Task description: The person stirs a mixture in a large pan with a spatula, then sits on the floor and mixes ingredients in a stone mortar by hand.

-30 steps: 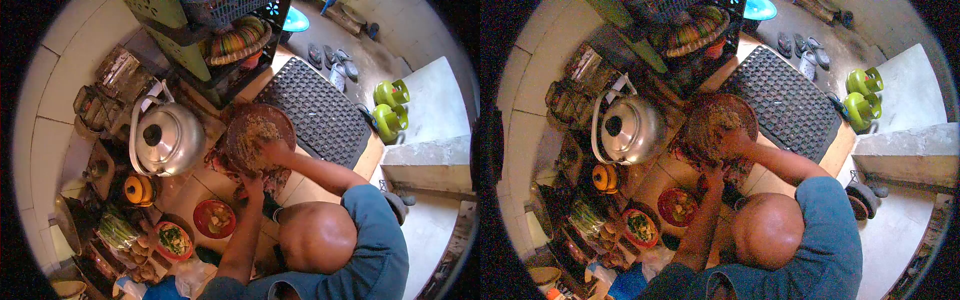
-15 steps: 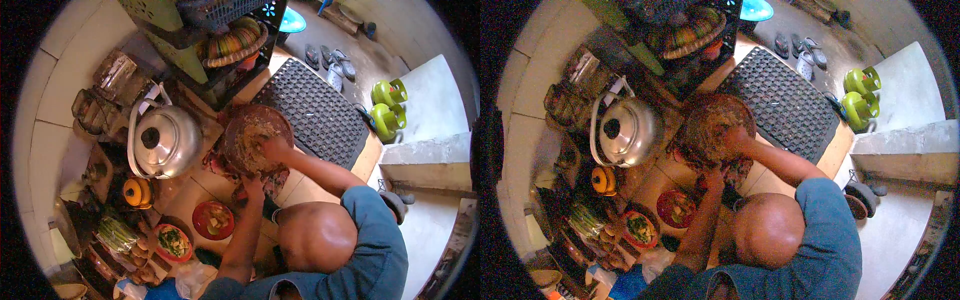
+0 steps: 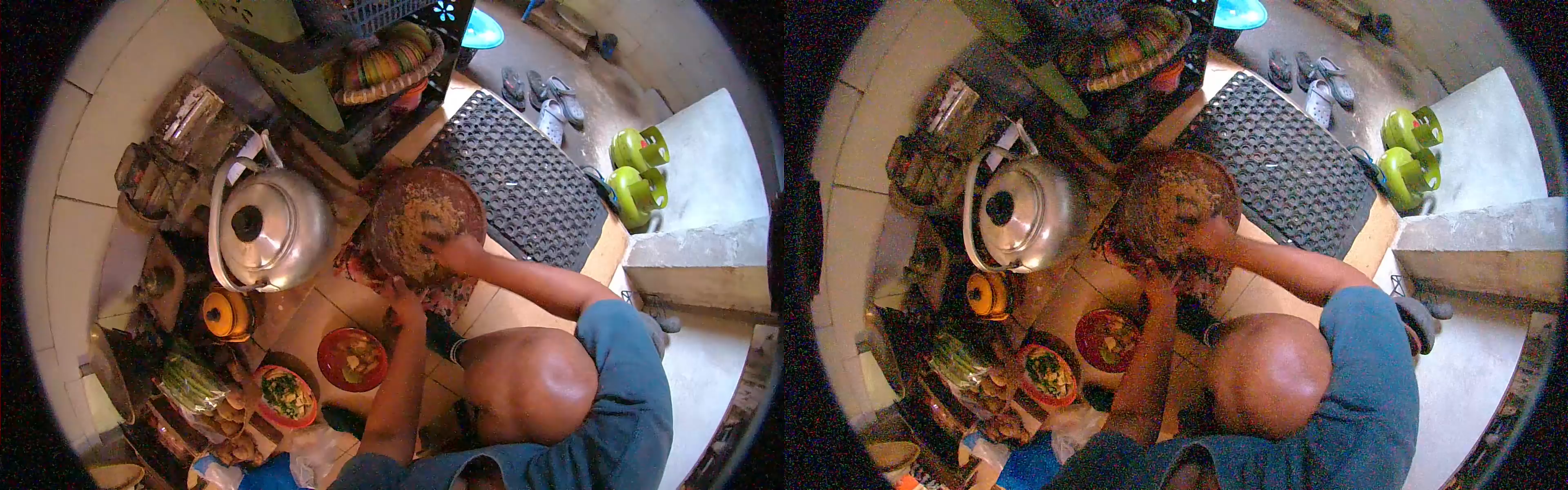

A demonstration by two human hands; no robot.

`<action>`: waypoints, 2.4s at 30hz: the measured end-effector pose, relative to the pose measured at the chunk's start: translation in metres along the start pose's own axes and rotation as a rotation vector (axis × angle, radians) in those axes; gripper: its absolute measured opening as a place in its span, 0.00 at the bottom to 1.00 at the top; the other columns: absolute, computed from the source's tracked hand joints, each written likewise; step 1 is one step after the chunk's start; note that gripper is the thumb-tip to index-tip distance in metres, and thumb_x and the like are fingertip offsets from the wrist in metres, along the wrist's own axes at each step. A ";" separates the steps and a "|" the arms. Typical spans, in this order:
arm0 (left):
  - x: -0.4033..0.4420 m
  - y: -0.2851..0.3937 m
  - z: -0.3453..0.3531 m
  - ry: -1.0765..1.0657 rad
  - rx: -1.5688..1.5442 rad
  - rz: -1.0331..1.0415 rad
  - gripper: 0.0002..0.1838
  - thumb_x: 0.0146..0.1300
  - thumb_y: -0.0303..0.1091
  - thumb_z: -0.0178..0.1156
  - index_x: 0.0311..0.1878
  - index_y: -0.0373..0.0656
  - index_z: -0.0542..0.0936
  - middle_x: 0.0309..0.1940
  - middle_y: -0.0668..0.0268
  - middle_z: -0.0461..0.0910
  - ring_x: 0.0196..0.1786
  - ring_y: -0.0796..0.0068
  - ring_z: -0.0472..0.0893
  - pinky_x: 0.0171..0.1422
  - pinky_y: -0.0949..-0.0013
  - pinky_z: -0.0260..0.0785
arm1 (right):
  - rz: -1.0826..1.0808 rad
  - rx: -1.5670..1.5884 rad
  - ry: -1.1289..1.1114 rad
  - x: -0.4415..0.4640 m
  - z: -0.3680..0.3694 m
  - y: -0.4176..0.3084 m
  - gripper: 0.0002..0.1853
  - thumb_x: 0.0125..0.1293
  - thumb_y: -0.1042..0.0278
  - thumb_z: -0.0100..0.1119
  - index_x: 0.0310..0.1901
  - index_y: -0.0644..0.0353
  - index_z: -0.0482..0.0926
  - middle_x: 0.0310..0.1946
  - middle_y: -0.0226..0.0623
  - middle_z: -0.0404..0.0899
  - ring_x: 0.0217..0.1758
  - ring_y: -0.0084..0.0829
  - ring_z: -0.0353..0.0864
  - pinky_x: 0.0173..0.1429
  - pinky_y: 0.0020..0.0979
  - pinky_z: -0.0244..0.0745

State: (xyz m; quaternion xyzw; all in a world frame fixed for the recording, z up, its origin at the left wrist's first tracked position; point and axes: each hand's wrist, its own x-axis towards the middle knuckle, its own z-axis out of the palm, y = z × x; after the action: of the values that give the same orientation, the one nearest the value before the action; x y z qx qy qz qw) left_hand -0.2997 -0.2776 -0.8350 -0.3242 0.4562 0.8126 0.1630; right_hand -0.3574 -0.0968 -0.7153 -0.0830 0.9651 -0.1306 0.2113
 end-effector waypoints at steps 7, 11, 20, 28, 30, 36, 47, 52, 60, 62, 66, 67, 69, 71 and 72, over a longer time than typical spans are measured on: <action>0.019 0.012 -0.003 -0.046 0.043 -0.163 0.26 0.66 0.56 0.45 0.65 0.61 0.62 0.60 0.60 0.68 0.52 0.45 0.73 0.43 0.39 0.77 | -0.079 0.421 -0.026 0.006 -0.032 -0.010 0.23 0.68 0.50 0.45 0.63 0.45 0.68 0.65 0.44 0.65 0.64 0.52 0.66 0.67 0.47 0.61; 0.028 -0.007 -0.016 -0.033 -0.041 -0.203 0.26 0.65 0.55 0.50 0.65 0.62 0.61 0.62 0.61 0.64 0.52 0.43 0.73 0.38 0.39 0.77 | -0.024 0.060 0.123 -0.022 -0.010 -0.050 0.25 0.68 0.48 0.45 0.65 0.41 0.66 0.62 0.45 0.67 0.60 0.52 0.68 0.66 0.47 0.60; 0.005 0.030 0.010 -0.059 0.049 -0.159 0.34 0.64 0.32 0.55 0.70 0.49 0.51 0.63 0.55 0.57 0.59 0.54 0.66 0.45 0.52 0.78 | -0.115 0.369 -0.102 0.098 -0.051 0.058 0.28 0.70 0.39 0.36 0.68 0.39 0.60 0.59 0.46 0.71 0.46 0.47 0.80 0.53 0.43 0.73; -0.010 0.035 0.005 -0.136 0.052 -0.255 0.39 0.64 0.29 0.55 0.73 0.52 0.46 0.68 0.53 0.50 0.65 0.48 0.62 0.49 0.49 0.79 | -0.129 -0.052 0.414 0.003 0.051 -0.004 0.28 0.69 0.48 0.42 0.69 0.43 0.57 0.49 0.53 0.76 0.42 0.47 0.81 0.47 0.43 0.76; 0.010 0.011 -0.001 -0.106 0.050 -0.160 0.39 0.64 0.29 0.55 0.73 0.52 0.46 0.68 0.53 0.50 0.65 0.47 0.62 0.49 0.49 0.79 | -0.270 -0.015 0.172 0.056 0.008 0.034 0.28 0.69 0.50 0.45 0.69 0.46 0.57 0.46 0.51 0.78 0.42 0.46 0.82 0.47 0.43 0.76; 0.040 -0.015 -0.017 -0.153 0.267 0.017 0.37 0.64 0.38 0.57 0.70 0.66 0.47 0.65 0.56 0.59 0.56 0.41 0.71 0.40 0.44 0.79 | 0.135 0.308 -0.060 0.062 -0.049 0.053 0.27 0.67 0.47 0.45 0.67 0.41 0.63 0.54 0.46 0.75 0.47 0.46 0.80 0.50 0.45 0.76; 0.017 0.019 -0.004 -0.067 0.176 -0.204 0.39 0.62 0.28 0.56 0.72 0.50 0.47 0.64 0.50 0.60 0.62 0.49 0.67 0.46 0.48 0.78 | -0.203 0.268 -0.091 0.115 -0.027 0.075 0.23 0.68 0.51 0.46 0.61 0.51 0.69 0.50 0.48 0.76 0.48 0.44 0.79 0.49 0.42 0.75; 0.027 0.017 0.002 -0.098 0.302 0.003 0.39 0.62 0.25 0.55 0.73 0.47 0.47 0.65 0.49 0.58 0.61 0.50 0.68 0.45 0.54 0.80 | -0.086 0.248 0.081 0.049 -0.025 0.017 0.25 0.67 0.52 0.46 0.64 0.50 0.66 0.52 0.47 0.76 0.53 0.47 0.77 0.58 0.44 0.71; 0.072 -0.036 -0.051 -0.266 0.441 0.102 0.33 0.65 0.49 0.52 0.70 0.60 0.52 0.67 0.58 0.59 0.59 0.44 0.70 0.47 0.39 0.74 | 0.001 0.237 -0.072 0.078 -0.009 0.051 0.29 0.66 0.48 0.47 0.68 0.45 0.60 0.51 0.46 0.77 0.43 0.44 0.80 0.46 0.44 0.73; 0.085 -0.036 -0.046 -0.182 0.470 0.131 0.32 0.66 0.51 0.52 0.70 0.62 0.53 0.65 0.59 0.61 0.57 0.43 0.71 0.44 0.38 0.75 | 0.022 0.358 -0.141 0.106 -0.030 0.076 0.31 0.66 0.47 0.48 0.68 0.44 0.59 0.51 0.45 0.77 0.38 0.42 0.81 0.41 0.44 0.74; 0.057 -0.022 -0.046 -0.369 0.631 0.349 0.39 0.63 0.38 0.58 0.73 0.50 0.48 0.68 0.49 0.54 0.62 0.40 0.65 0.58 0.36 0.64 | 0.089 0.031 -0.008 0.073 0.010 0.061 0.30 0.65 0.47 0.49 0.68 0.42 0.60 0.46 0.47 0.79 0.34 0.42 0.82 0.36 0.46 0.74; 0.060 -0.017 -0.040 -0.411 0.648 0.386 0.41 0.62 0.35 0.59 0.73 0.47 0.47 0.69 0.47 0.52 0.63 0.40 0.63 0.61 0.35 0.62 | 0.043 -0.087 -0.032 0.030 0.022 0.022 0.29 0.65 0.49 0.49 0.67 0.42 0.61 0.43 0.48 0.80 0.34 0.42 0.82 0.35 0.47 0.74; 0.090 -0.047 -0.068 -0.387 0.734 0.408 0.40 0.62 0.33 0.59 0.73 0.47 0.48 0.68 0.47 0.53 0.62 0.42 0.64 0.59 0.36 0.65 | 0.044 -0.165 0.140 0.003 0.030 -0.013 0.28 0.64 0.51 0.49 0.66 0.42 0.63 0.39 0.47 0.81 0.35 0.43 0.82 0.36 0.47 0.75; 0.096 -0.057 -0.074 -0.368 0.726 0.362 0.39 0.62 0.33 0.58 0.72 0.48 0.49 0.67 0.48 0.55 0.61 0.45 0.66 0.55 0.38 0.68 | 0.072 -0.118 0.155 0.000 0.024 -0.016 0.28 0.64 0.52 0.50 0.66 0.42 0.63 0.39 0.47 0.82 0.36 0.43 0.83 0.38 0.47 0.75; 0.086 -0.050 -0.066 -0.345 0.659 0.263 0.38 0.63 0.34 0.58 0.72 0.49 0.49 0.66 0.49 0.56 0.59 0.46 0.67 0.52 0.41 0.70 | 0.095 -0.032 0.082 0.011 0.011 -0.003 0.29 0.64 0.52 0.51 0.67 0.42 0.63 0.41 0.48 0.81 0.37 0.43 0.83 0.39 0.46 0.76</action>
State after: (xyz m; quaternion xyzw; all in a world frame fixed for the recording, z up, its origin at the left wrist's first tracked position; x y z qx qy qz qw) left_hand -0.3100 -0.3096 -0.9498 -0.0518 0.6961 0.6790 0.2274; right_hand -0.3625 -0.1044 -0.7281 -0.0351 0.9778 -0.1085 0.1760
